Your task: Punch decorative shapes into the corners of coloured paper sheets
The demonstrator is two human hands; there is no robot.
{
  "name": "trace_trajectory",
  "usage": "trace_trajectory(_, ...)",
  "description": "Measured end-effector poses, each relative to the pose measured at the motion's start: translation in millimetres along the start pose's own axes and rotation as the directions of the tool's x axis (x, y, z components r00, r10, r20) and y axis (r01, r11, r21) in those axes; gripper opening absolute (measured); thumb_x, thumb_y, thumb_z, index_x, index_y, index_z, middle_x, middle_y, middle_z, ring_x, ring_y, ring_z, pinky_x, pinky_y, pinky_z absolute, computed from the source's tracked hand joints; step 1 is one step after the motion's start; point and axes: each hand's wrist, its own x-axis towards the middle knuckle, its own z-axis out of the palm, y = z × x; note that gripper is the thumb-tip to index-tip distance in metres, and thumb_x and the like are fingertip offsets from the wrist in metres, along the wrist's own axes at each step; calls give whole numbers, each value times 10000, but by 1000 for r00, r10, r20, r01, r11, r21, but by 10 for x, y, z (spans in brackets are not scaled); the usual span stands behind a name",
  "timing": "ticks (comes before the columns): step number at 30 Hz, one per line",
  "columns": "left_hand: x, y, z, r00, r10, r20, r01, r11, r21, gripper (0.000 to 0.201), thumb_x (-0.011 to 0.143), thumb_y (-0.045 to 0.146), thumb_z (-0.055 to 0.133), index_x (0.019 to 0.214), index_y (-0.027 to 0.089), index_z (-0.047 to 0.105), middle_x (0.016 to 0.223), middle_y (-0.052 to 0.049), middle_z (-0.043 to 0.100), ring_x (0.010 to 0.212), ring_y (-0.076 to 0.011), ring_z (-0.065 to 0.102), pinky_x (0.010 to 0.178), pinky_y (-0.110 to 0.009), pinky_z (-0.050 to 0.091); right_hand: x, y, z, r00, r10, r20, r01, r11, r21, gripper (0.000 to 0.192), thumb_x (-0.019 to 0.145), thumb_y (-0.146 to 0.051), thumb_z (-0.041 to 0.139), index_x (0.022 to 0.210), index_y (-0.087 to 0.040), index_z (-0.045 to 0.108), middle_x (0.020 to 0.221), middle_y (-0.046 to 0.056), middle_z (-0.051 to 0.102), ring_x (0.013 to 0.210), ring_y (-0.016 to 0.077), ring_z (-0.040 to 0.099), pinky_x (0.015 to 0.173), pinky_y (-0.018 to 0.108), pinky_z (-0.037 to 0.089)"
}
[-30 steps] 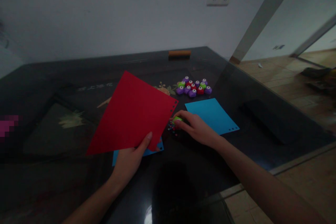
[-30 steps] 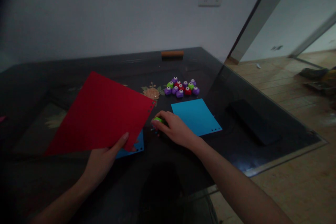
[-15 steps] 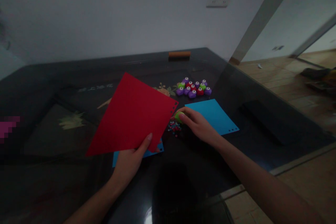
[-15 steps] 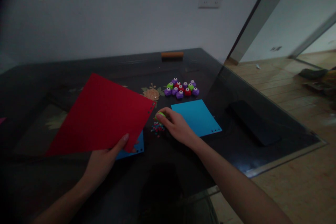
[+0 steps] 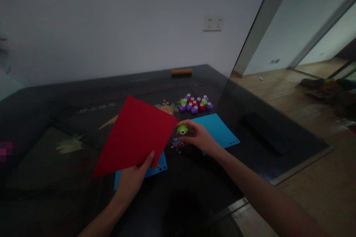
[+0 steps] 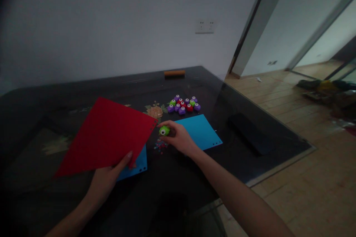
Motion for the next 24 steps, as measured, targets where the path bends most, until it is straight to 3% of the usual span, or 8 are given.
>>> trace_trajectory(4,37,-2,-20,994,15,105,-8,998,-62,369,780,472,513,514,232,600,580,-44,673,652,-242,650,789,-374,509,3,-15,-7,998,42,-54,-45,998,-46,340,748,-270,658,1074,-234,573,963,26,619,796,165,601,657,314,512)
trace_trajectory(9,76,-17,-15,994,21,105,-8,993,-121,353,766,458,557,522,205,592,567,-59,665,600,-237,637,679,-345,515,29,7,-50,982,-92,-164,53,973,-226,360,737,-241,664,1093,-223,617,1077,53,591,988,190,551,834,351,468)
trace_trajectory(12,73,-6,-1,994,5,107,16,981,-195,313,745,452,584,588,182,599,559,-59,664,565,-232,628,592,-329,507,50,26,-73,975,-90,-201,46,975,-216,406,740,-237,651,1141,-226,591,1090,61,605,979,194,562,819,360,474)
trace_trajectory(16,87,-21,35,993,-12,118,47,956,-291,337,714,484,586,606,165,591,559,-62,665,548,-218,615,559,-319,496,139,46,-128,958,-129,-256,89,983,-159,345,731,-236,642,1069,-209,580,1074,65,625,998,205,581,788,353,497)
trace_trajectory(19,113,-60,61,995,-18,100,55,921,-386,349,680,506,592,618,163,581,539,-49,650,508,-195,585,525,-306,483,292,25,-270,936,-184,-299,127,971,-200,308,733,-245,634,1031,-195,576,1041,71,645,979,206,604,769,335,511)
trace_trajectory(21,118,-72,63,995,-21,100,62,903,-425,345,682,500,596,641,157,585,547,-45,648,507,-184,577,521,-297,477,431,-17,-433,921,-219,-321,113,941,-319,298,731,-245,636,1019,-182,591,1014,69,665,945,199,624,768,318,512)
trace_trajectory(24,99,-53,49,994,-34,102,77,885,-459,341,690,488,598,663,149,591,563,-45,653,511,-176,571,523,-290,472,665,-80,-746,880,-239,-410,-44,819,-572,286,718,-236,655,995,-167,631,949,55,693,871,181,643,779,294,502)
